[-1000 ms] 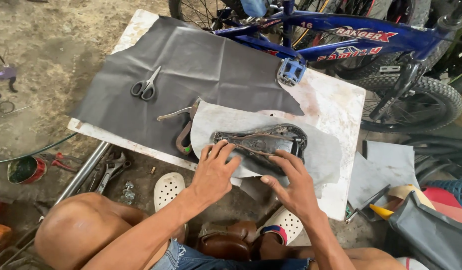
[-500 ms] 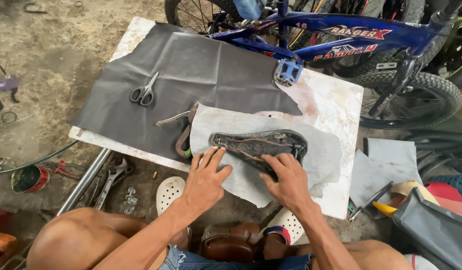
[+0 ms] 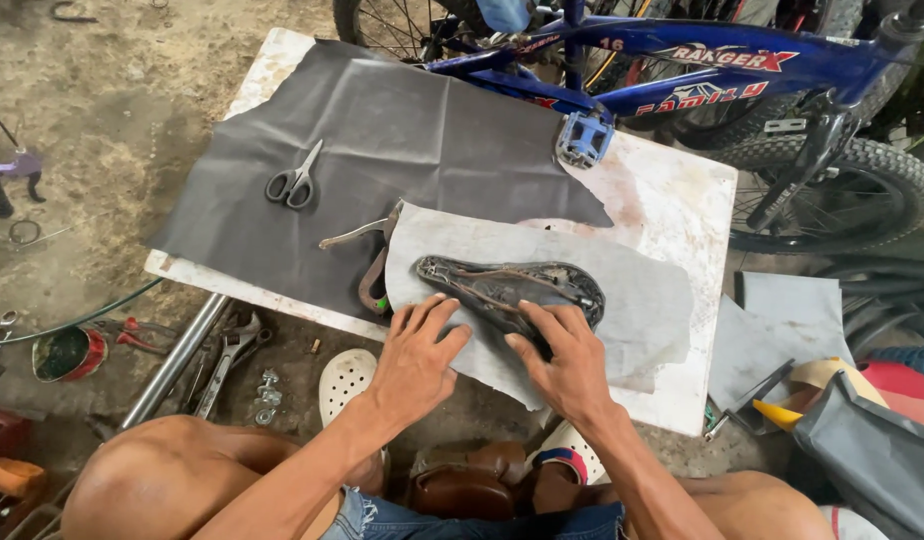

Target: The person cuts a piece of black material with scissors, places a bicycle seat on it, and then staples the material to the underside of the seat using a staple gun.

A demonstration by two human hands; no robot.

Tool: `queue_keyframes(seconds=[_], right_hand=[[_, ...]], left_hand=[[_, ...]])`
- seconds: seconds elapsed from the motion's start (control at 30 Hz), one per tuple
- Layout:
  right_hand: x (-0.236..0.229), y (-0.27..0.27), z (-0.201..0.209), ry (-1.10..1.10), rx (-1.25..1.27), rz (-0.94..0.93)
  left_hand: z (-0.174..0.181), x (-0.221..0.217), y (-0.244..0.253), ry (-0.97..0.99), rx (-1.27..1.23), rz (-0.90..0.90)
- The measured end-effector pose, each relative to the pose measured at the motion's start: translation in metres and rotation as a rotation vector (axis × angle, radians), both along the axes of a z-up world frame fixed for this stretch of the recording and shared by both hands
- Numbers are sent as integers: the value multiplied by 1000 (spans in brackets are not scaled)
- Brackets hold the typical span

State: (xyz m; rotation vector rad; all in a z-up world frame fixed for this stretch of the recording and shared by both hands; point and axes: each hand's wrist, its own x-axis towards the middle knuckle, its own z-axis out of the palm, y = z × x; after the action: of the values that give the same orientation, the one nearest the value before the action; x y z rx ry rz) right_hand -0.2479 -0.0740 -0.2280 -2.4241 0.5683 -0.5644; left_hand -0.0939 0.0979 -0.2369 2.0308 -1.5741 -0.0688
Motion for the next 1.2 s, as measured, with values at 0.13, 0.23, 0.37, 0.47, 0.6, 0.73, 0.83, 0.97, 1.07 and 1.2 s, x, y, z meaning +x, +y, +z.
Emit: queue_keyframes(seconds=[0.13,0.23,0.37,0.47,0.6,0.73,0.83,0.97,1.07,1.2], right_hand=[[5,4,-1,-68,-21,-35],[9,3,1,-57,-25,-70],[8,0,2,-3,7,-10],[4,2,2,-34,18,11],[6,9,3,-39,-18,104],[5,3,10,-40,-11,73],[-3,-10,12,-178,26,85],[-19,-37,22,-258,154,-234],[-30,-50,27,-309,315,-416],[-38,-45,34,-232,278,-387]], left_hand=[[3,-1,-2,14,-7,-19],[3,-2,-1,32,7,-34],[-1,-1,0,32,61,-98],[1,1,-3,35,63,-111],[1,1,-4,48,51,-109],[7,2,-8,81,68,-134],[23,3,-13,109,41,-132],[30,4,-20,103,-166,-65],[25,6,-25,107,-209,-36],[20,5,-38,143,-216,-14]])
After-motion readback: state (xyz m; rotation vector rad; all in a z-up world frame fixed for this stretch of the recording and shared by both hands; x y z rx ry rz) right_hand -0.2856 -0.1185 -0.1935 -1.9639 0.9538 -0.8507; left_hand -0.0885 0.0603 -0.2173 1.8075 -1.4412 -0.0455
